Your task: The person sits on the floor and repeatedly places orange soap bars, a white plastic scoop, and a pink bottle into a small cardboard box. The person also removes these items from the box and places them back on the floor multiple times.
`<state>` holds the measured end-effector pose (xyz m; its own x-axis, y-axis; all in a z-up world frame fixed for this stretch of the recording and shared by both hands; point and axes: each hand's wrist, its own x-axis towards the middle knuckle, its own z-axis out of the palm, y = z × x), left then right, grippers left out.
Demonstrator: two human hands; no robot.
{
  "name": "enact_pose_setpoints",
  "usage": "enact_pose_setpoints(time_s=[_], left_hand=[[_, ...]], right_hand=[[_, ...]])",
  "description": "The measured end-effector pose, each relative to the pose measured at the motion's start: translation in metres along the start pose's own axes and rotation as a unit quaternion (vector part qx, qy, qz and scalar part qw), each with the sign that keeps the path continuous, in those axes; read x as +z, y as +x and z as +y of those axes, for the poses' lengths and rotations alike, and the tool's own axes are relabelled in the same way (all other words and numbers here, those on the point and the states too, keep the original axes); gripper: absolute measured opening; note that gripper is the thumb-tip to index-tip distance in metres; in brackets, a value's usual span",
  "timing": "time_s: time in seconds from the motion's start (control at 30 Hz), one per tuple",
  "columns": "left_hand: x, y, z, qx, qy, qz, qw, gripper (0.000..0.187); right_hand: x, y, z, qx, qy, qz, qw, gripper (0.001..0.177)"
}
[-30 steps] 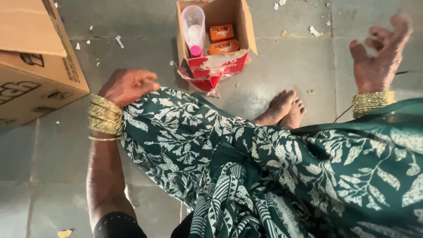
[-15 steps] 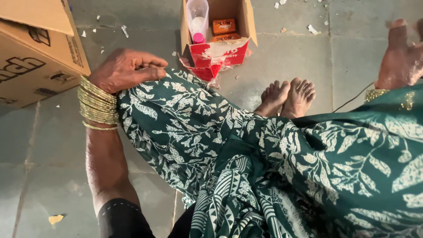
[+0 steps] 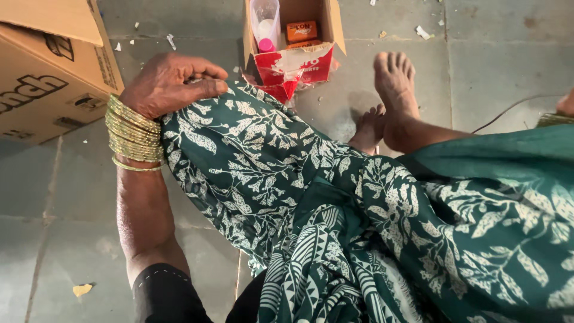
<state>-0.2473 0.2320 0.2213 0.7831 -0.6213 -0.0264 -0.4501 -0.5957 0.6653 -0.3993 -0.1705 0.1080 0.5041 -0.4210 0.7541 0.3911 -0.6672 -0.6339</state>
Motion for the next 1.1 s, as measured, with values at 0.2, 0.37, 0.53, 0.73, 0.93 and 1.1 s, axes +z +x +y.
enact_pose_setpoints(time_s=[0.2, 0.37, 0.53, 0.73, 0.93, 1.1], left_hand=[[0.001, -0.014, 0.01, 0.007, 0.019, 0.022, 1.0, 0.041], [0.004, -0.022, 0.031, 0.052, 0.067, 0.047, 0.995, 0.039], [0.004, -0.031, 0.047, 0.109, 0.094, 0.071, 0.987, 0.037], [0.007, -0.035, 0.051, 0.077, 0.118, 0.093, 0.986, 0.041], [0.006, -0.028, 0.04, 0.019, 0.119, 0.091, 0.989, 0.04], [0.003, -0.015, 0.039, 0.048, 0.108, 0.077, 0.99, 0.038]], right_hand=[[0.01, -0.027, -0.006, 0.019, 0.026, -0.018, 0.999, 0.049], [-0.008, -0.021, -0.003, 0.018, 0.034, -0.02, 0.999, 0.047], [-0.047, -0.005, 0.011, 0.015, 0.021, -0.001, 1.0, 0.044], [-0.061, 0.017, 0.021, 0.025, 0.009, 0.036, 0.999, 0.042], [-0.093, 0.049, 0.049, 0.025, -0.001, 0.071, 0.997, 0.039], [-0.096, 0.076, 0.074, 0.023, -0.009, 0.093, 0.995, 0.037]])
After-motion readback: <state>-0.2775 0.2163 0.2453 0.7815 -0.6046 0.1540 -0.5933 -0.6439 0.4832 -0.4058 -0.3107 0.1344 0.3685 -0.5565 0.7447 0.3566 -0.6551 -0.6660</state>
